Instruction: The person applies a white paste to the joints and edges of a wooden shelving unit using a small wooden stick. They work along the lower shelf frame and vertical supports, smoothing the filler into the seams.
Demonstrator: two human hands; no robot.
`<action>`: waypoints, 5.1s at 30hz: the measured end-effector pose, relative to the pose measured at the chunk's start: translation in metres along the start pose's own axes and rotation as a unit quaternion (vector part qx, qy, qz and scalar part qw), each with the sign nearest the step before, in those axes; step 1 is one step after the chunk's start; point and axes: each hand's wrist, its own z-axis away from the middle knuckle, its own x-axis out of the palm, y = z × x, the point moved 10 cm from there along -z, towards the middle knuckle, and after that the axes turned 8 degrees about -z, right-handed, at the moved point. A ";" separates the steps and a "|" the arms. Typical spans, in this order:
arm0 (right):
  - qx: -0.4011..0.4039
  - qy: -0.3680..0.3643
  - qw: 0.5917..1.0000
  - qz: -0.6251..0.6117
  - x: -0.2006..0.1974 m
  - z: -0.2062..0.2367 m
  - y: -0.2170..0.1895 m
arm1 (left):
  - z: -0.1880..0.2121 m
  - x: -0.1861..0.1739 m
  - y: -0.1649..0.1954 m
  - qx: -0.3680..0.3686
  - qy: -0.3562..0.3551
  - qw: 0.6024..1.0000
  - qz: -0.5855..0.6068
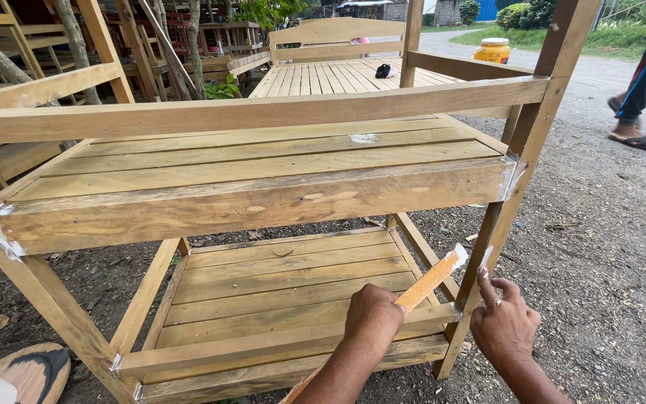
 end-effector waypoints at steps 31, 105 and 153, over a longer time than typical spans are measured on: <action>0.043 -0.019 0.998 -0.037 -0.034 0.002 -0.008 | 0.005 0.000 -0.002 0.033 0.013 0.999 -0.003; 0.227 -0.141 0.862 -0.430 0.174 0.058 0.040 | -0.068 0.062 -0.106 -0.034 -0.022 0.993 -0.110; -0.081 -0.351 0.920 0.152 0.206 0.057 0.006 | -0.071 0.072 -0.087 0.061 0.029 0.991 -0.117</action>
